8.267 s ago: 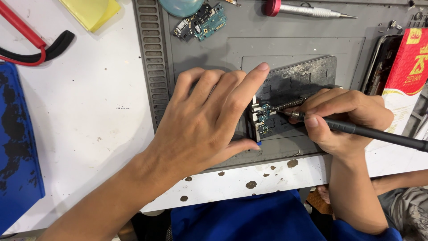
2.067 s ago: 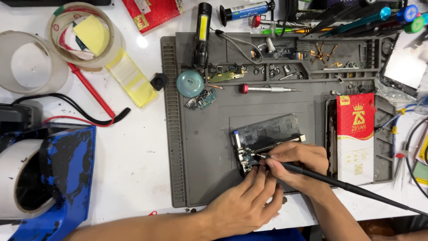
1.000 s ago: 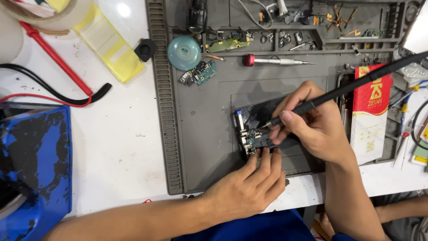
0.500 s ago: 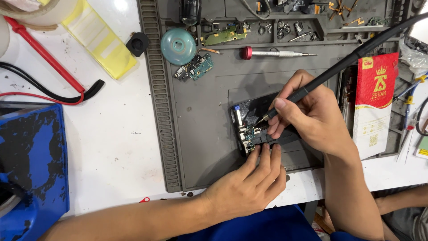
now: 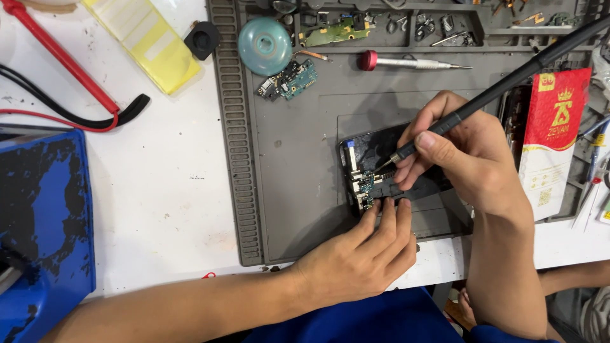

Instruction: Repairing a mobile phone motherboard by soldering components, cleaning with a brush, and using a suction tool.

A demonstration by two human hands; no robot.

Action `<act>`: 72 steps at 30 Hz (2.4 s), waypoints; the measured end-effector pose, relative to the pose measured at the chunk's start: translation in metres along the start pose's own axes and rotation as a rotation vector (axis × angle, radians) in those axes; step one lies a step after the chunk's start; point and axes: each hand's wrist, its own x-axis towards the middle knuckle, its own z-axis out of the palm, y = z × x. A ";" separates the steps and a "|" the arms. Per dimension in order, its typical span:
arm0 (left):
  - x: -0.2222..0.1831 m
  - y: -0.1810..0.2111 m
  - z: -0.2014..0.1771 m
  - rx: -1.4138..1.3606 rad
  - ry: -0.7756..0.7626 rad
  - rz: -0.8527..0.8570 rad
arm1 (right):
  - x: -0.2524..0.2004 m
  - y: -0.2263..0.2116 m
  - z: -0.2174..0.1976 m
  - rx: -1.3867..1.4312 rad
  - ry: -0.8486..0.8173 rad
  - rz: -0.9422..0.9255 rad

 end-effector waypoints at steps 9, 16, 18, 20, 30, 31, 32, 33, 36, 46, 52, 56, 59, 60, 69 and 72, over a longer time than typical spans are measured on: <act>-0.003 0.001 0.002 0.004 0.001 -0.015 | 0.000 -0.003 0.009 -0.101 0.060 -0.023; 0.000 -0.001 0.000 0.015 0.002 -0.001 | 0.002 -0.009 0.010 -0.166 0.037 -0.001; 0.000 0.000 0.001 0.013 -0.003 0.000 | 0.002 -0.010 0.011 -0.171 0.039 0.016; 0.001 0.000 0.001 0.008 -0.005 0.002 | 0.002 -0.011 0.011 -0.178 0.033 0.005; 0.002 -0.002 0.000 0.016 0.006 -0.002 | 0.003 -0.011 0.011 -0.182 0.016 -0.014; 0.002 -0.002 0.000 0.015 0.005 -0.002 | 0.003 -0.010 0.010 -0.181 0.016 -0.013; 0.002 -0.002 0.000 0.015 0.003 -0.002 | 0.003 -0.009 0.010 -0.172 0.014 -0.014; 0.002 -0.002 0.000 0.015 0.001 -0.002 | 0.003 -0.009 0.010 -0.163 0.011 -0.015; 0.002 -0.002 0.001 0.017 0.007 -0.004 | 0.003 -0.010 0.010 -0.164 0.004 -0.023; 0.003 -0.004 0.000 0.003 -0.007 0.015 | 0.003 -0.013 0.012 -0.180 0.009 -0.037; 0.001 -0.002 0.000 -0.009 -0.005 0.006 | 0.002 -0.013 0.012 -0.223 0.020 -0.028; 0.000 -0.001 0.001 -0.016 0.002 0.000 | 0.001 -0.011 0.011 -0.208 0.016 -0.020; -0.001 -0.002 0.001 -0.016 0.007 -0.001 | 0.001 -0.012 0.011 -0.216 0.005 -0.030; -0.001 -0.002 0.001 -0.014 0.006 0.000 | 0.001 -0.012 0.011 -0.218 0.002 -0.034; 0.003 -0.004 -0.001 -0.007 -0.012 0.020 | 0.002 -0.013 0.012 -0.186 -0.022 -0.058; 0.004 -0.004 -0.002 -0.022 -0.022 0.026 | 0.003 -0.014 0.012 -0.163 -0.023 -0.063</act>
